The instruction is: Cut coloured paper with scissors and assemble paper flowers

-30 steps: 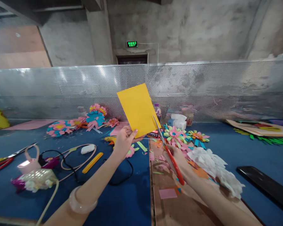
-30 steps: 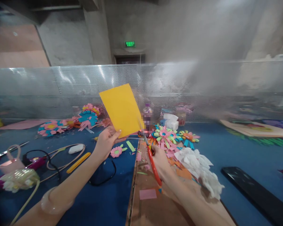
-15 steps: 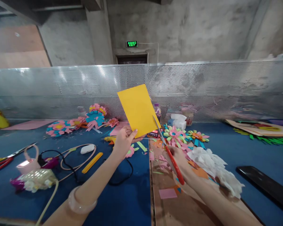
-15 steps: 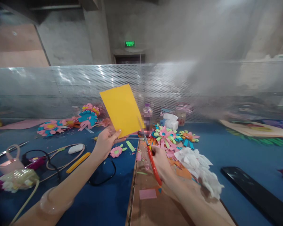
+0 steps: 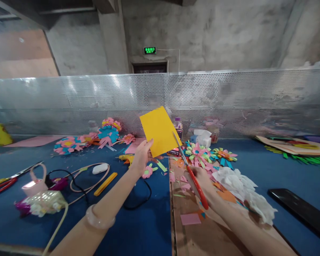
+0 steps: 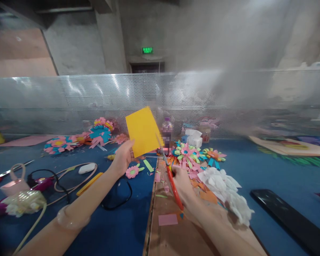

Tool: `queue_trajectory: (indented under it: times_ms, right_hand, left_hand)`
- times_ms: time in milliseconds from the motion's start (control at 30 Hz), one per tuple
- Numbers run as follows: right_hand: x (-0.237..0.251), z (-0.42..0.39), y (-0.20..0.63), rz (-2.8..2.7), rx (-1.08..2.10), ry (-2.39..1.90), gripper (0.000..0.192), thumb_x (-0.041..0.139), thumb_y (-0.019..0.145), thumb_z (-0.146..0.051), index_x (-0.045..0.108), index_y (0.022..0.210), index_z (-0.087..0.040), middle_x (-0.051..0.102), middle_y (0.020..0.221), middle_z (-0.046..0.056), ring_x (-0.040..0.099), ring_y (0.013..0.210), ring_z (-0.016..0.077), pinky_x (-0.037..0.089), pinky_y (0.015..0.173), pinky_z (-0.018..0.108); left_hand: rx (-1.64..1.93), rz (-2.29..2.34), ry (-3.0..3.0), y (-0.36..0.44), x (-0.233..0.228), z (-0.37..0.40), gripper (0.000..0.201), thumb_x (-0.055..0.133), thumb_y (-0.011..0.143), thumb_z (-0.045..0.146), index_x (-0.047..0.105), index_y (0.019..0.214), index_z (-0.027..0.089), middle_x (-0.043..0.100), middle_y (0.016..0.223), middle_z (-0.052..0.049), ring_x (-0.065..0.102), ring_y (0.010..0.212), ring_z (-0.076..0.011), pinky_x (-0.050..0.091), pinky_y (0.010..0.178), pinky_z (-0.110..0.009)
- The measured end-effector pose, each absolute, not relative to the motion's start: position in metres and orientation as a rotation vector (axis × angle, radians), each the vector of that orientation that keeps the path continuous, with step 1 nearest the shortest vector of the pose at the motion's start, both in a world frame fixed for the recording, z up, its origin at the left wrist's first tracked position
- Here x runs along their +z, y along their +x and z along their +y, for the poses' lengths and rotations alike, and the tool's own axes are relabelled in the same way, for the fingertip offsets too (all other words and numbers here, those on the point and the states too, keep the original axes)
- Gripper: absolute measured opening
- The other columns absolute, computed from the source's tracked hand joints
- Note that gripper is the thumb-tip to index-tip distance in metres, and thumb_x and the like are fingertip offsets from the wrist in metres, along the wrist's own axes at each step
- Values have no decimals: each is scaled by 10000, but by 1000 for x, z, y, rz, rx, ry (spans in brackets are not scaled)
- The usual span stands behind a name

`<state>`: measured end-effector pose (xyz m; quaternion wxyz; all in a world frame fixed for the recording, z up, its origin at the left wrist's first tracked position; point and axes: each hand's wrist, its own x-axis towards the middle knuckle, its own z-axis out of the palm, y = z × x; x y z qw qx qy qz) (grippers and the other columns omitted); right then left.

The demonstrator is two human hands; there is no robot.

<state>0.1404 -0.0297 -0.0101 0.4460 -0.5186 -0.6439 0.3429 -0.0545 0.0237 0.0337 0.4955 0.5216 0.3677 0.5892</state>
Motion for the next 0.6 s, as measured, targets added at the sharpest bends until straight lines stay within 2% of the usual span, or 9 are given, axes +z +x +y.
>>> queue_trajectory:
  times_ms: [167, 300, 500, 600]
  right_hand:
    - [-26, -19, 141, -1667, 671, -1417, 185, 426, 661, -274, 348, 515, -191, 320, 495, -43, 373, 462, 92, 297, 424, 198]
    - [-36, -12, 141, -1702, 565, -1476, 189, 421, 658, -273, 349, 507, -183, 323, 502, -35, 345, 505, 94, 260, 455, 204]
    - [-40, -14, 136, -1636, 673, -1466, 156, 400, 658, -254, 362, 523, -187, 346, 482, -38, 361, 452, 91, 234, 406, 196]
    - [-37, -16, 135, -1606, 711, -1440, 165, 405, 664, -249, 360, 517, -190, 357, 443, -44, 366, 420, 89, 244, 401, 197]
  left_hand:
    - [1765, 949, 1383, -53, 31, 39, 310, 508, 779, 470, 525, 808, 161, 553, 660, 2, 542, 592, -121, 416, 521, -216]
    - [1852, 1181, 1540, -55, 32, 43, 312, 485, 801, 477, 467, 714, 178, 431, 601, 35, 409, 529, -91, 342, 493, -205]
    - [1961, 1358, 1677, -51, 35, 38, 324, 441, 842, 431, 343, 643, 195, 315, 578, 47, 306, 506, -90, 264, 468, -221]
    - [1981, 1360, 1704, -49, 35, 37, 293, 433, 851, 410, 357, 662, 199, 346, 596, 42, 332, 524, -99, 281, 488, -225]
